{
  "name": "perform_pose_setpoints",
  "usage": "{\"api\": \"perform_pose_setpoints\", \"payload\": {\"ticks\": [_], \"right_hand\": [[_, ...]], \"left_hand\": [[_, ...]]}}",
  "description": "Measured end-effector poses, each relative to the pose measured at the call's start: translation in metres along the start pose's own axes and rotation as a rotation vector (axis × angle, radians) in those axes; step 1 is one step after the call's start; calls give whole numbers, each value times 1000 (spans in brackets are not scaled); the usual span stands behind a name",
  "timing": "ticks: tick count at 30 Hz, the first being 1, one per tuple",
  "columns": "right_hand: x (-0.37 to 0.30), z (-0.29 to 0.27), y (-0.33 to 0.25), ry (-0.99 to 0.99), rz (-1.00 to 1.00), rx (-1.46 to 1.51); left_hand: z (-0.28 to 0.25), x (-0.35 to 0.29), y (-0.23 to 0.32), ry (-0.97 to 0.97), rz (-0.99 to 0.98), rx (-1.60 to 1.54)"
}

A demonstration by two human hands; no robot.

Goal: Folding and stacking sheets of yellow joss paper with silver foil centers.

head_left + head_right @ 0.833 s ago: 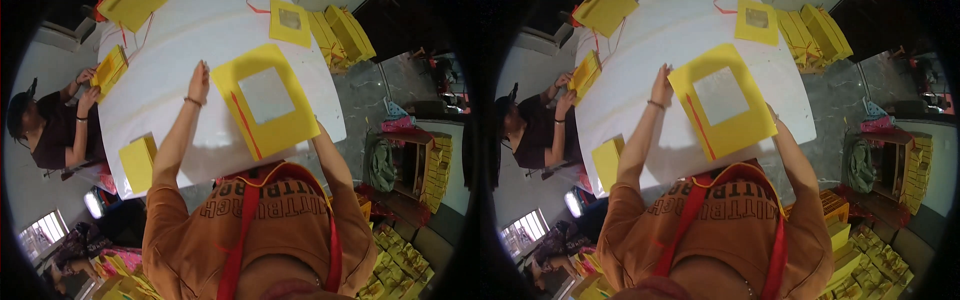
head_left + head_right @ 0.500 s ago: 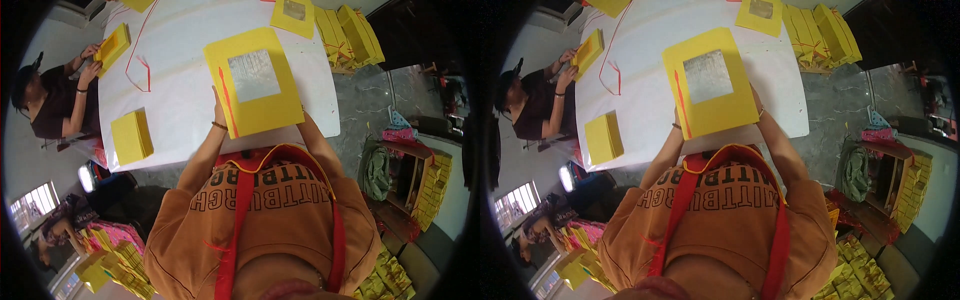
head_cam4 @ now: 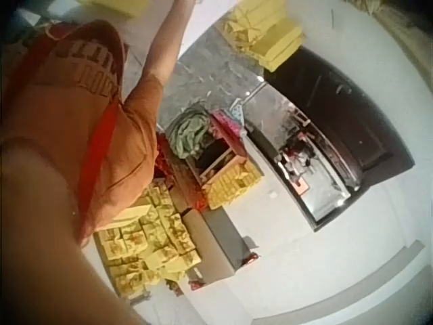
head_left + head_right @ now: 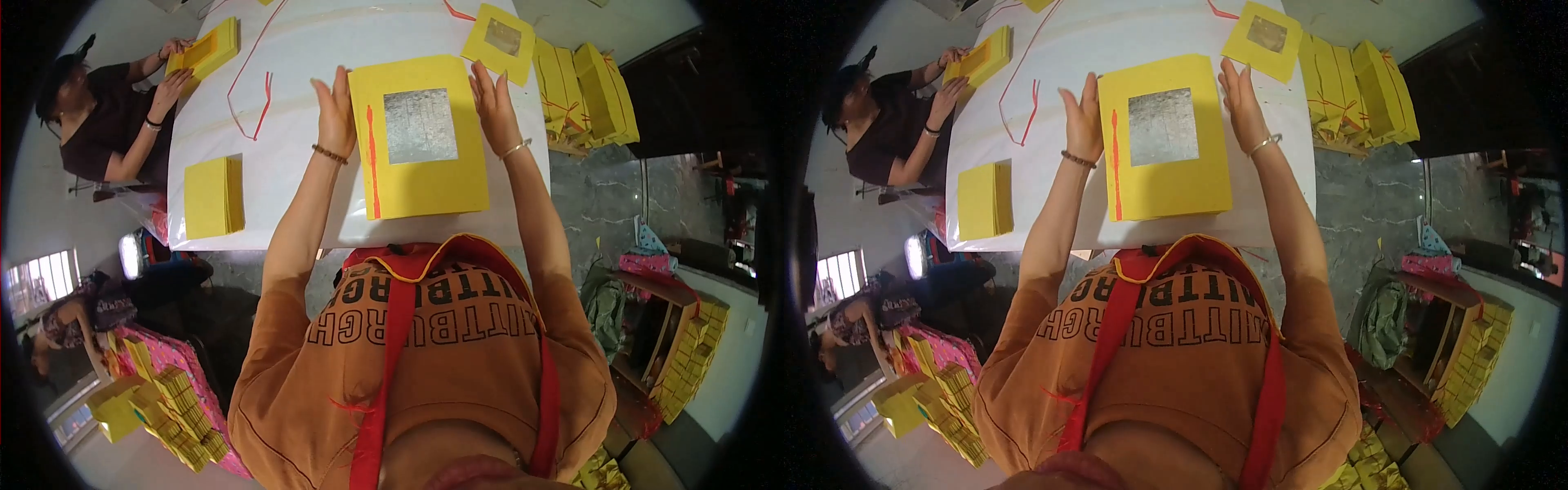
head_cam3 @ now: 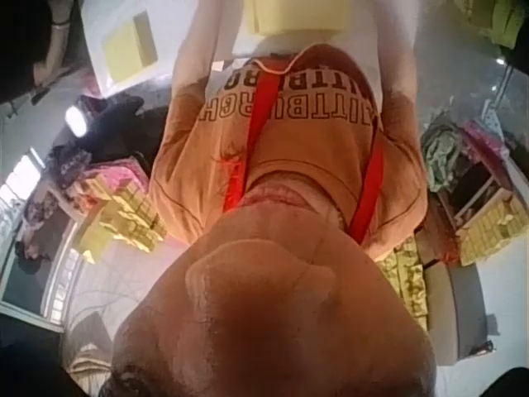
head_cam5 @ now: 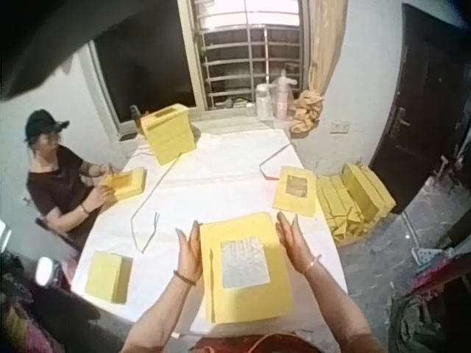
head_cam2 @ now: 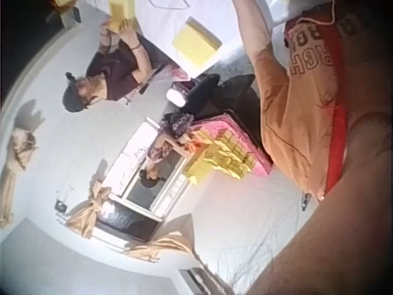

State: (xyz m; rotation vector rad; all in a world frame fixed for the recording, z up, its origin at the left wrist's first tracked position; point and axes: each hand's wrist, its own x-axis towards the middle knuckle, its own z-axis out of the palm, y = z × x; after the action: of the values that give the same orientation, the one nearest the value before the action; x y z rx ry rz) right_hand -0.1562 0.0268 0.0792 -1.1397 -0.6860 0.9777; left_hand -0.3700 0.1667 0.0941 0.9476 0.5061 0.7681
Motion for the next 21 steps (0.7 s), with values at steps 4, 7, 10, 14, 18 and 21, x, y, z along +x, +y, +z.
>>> {"api": "perform_pose_setpoints", "payload": {"ticks": [4, 7, 10, 14, 18, 21], "right_hand": [[20, 21, -23, -117, 41, 66], [26, 24, -22, -106, 66, 43], [29, 31, -22, -102, -9, -74], [21, 36, -28, -49, -63, -111], [21, 16, -5, 65, -3, 208], [-4, 5, 33, 55, 30, 244]], "left_hand": [[14, 9, 4, -30, 37, 104], [17, 11, 5, 41, 59, 4], [18, 12, 7, -14, 11, 113], [17, 15, 10, -17, -67, 112], [7, 14, -2, -36, -33, 120], [7, 3, -19, 108, 29, 103]]}}
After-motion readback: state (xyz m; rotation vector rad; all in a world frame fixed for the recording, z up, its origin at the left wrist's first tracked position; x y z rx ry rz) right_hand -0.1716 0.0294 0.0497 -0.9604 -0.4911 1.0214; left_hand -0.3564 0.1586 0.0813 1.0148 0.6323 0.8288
